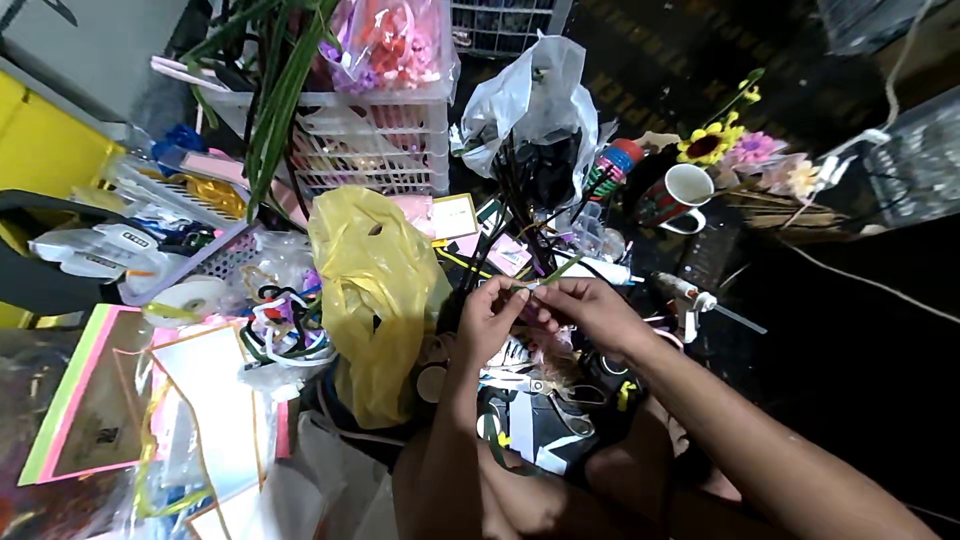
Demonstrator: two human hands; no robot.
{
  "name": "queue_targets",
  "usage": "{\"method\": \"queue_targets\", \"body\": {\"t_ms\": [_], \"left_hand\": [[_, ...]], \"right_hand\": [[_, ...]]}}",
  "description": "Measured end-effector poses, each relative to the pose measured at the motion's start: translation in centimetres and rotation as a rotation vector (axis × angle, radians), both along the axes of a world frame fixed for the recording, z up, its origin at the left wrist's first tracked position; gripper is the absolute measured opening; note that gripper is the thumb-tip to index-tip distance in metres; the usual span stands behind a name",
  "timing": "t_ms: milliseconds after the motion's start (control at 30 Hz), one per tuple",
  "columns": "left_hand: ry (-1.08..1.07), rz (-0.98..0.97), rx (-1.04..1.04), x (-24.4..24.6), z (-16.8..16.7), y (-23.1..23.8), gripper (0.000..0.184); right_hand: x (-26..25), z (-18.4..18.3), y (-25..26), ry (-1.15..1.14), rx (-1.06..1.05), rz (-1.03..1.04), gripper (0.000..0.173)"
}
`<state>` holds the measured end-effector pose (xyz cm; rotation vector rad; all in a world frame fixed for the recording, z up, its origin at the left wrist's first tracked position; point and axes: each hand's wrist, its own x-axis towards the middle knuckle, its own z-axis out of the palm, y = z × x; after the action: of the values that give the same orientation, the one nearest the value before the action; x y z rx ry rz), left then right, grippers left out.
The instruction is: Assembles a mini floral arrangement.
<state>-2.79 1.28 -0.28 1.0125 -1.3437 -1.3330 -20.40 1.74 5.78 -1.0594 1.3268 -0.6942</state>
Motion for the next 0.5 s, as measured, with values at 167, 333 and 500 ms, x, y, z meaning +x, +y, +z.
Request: {"method": "queue_targets", "body": {"t_ms": [167,333,500], "left_hand": [[0.032,0.04,0.091,-0.2,0.5,-0.1,0.008],[0.057,0.063,0.142,-0.4,0.4,-0.1,0.004],[0.078,0.076,0.218,-0.2,0.2,-0.2,0.003]], "right_hand": [[-0.2,-1.5,1.3,0.488,-0.558,0.015,0.016],[1.1,-2.8,2.1,0.523,-0.653,0.016,0.022],[1.0,-4.2,2.4,0.756,-0.978,0.071,0.022]]}}
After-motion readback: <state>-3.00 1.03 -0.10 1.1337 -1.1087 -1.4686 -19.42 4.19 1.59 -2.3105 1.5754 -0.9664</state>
